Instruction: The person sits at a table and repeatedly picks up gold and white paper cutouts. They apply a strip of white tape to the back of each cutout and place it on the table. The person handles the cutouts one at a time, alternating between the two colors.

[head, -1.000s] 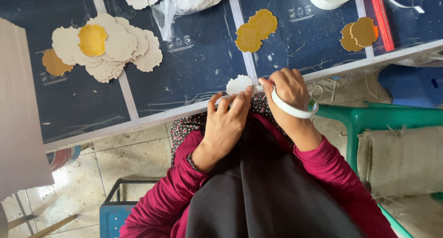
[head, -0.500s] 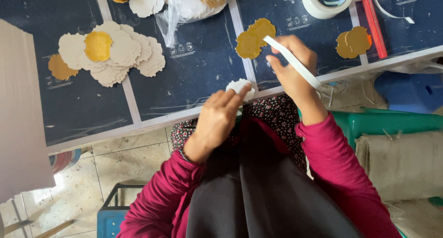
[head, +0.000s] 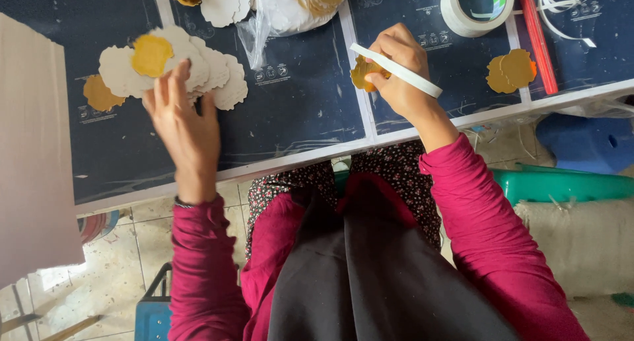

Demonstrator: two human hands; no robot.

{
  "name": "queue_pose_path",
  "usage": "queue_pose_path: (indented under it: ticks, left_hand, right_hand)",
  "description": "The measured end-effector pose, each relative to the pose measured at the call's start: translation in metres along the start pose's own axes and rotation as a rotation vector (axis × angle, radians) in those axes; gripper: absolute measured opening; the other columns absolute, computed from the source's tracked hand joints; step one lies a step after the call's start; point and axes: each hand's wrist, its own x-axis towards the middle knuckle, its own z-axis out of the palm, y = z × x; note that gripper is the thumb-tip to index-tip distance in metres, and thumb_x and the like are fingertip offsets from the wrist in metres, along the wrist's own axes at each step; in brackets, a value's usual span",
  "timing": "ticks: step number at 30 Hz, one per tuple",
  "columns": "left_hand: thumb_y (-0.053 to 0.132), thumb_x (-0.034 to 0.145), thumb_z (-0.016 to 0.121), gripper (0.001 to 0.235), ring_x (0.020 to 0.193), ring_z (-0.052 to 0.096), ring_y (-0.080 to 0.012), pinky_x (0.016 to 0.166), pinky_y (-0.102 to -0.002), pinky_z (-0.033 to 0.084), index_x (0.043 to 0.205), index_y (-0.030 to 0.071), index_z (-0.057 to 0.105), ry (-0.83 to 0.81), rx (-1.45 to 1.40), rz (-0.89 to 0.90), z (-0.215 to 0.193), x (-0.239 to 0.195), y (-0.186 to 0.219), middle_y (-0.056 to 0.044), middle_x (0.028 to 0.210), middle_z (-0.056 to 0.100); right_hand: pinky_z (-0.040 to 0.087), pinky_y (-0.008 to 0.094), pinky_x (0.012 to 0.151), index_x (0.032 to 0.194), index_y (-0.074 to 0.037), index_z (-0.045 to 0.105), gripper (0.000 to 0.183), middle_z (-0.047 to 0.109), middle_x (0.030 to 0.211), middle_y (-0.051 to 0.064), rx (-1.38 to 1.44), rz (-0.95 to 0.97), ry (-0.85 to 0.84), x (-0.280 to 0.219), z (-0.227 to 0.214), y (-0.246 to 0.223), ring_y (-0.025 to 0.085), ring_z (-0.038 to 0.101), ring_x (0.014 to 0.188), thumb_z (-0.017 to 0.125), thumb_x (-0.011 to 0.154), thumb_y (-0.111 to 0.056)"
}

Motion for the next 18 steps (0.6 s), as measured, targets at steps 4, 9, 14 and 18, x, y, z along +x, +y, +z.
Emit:
queue_pose_path:
  ticks: [4, 9, 14, 18]
  left_hand:
    - [-0.005, 0.094, 0.077, 0.049, 0.092, 0.062, -0.0228, 0.077, -0.038, 0.054, 0.137, 0.008, 0.058, -0.034, -0.342, -0.145, 0.003, -0.011, 0.067, -0.010, 0.112, 0.066]
    - [0.017, 0.097, 0.078, 0.060, 0.114, 0.073, -0.0220, 0.091, -0.031, 0.063, 0.148, 0.012, 0.046, -0.308, -1.129, -0.361, 0.020, -0.021, 0.135, -0.011, 0.129, 0.072]
    - [-0.004, 0.087, 0.082, 0.068, 0.090, 0.078, -0.0282, 0.078, -0.041, 0.069, 0.146, 0.003, 0.049, -0.255, -1.468, -0.536, 0.064, -0.039, 0.161, -0.016, 0.101, 0.071]
    - [-0.009, 0.085, 0.079, 0.057, 0.080, 0.078, -0.0305, 0.071, -0.045, 0.071, 0.136, -0.007, 0.054, -0.213, -1.698, -0.776, 0.070, -0.045, 0.172, -0.012, 0.084, 0.060]
  right_hand:
    - [0.046, 0.031, 0.066, 0.098, 0.001, 0.067, 0.032, 0.064, 0.099, 0.013, 0.145, 0.057, 0.130, -0.013, -0.010, -0.014, 0.021, 0.059, 0.082, 0.090, 0.082, 0.015]
    - [0.055, 0.028, 0.071, 0.101, -0.006, 0.064, 0.030, 0.071, 0.097, 0.009, 0.369, 0.255, 0.168, -0.035, -0.022, -0.055, 0.016, 0.065, 0.080, 0.088, 0.088, 0.008]
    - [0.062, 0.038, 0.081, 0.099, 0.001, 0.065, 0.023, 0.074, 0.096, 0.022, 0.696, 0.417, 0.286, -0.066, -0.013, -0.054, 0.025, 0.076, 0.087, 0.085, 0.088, 0.005]
    - [0.069, 0.043, 0.085, 0.101, -0.004, 0.065, 0.009, 0.075, 0.097, 0.024, 1.216, 0.571, 0.426, -0.085, -0.019, -0.042, 0.032, 0.080, 0.092, 0.072, 0.097, -0.002]
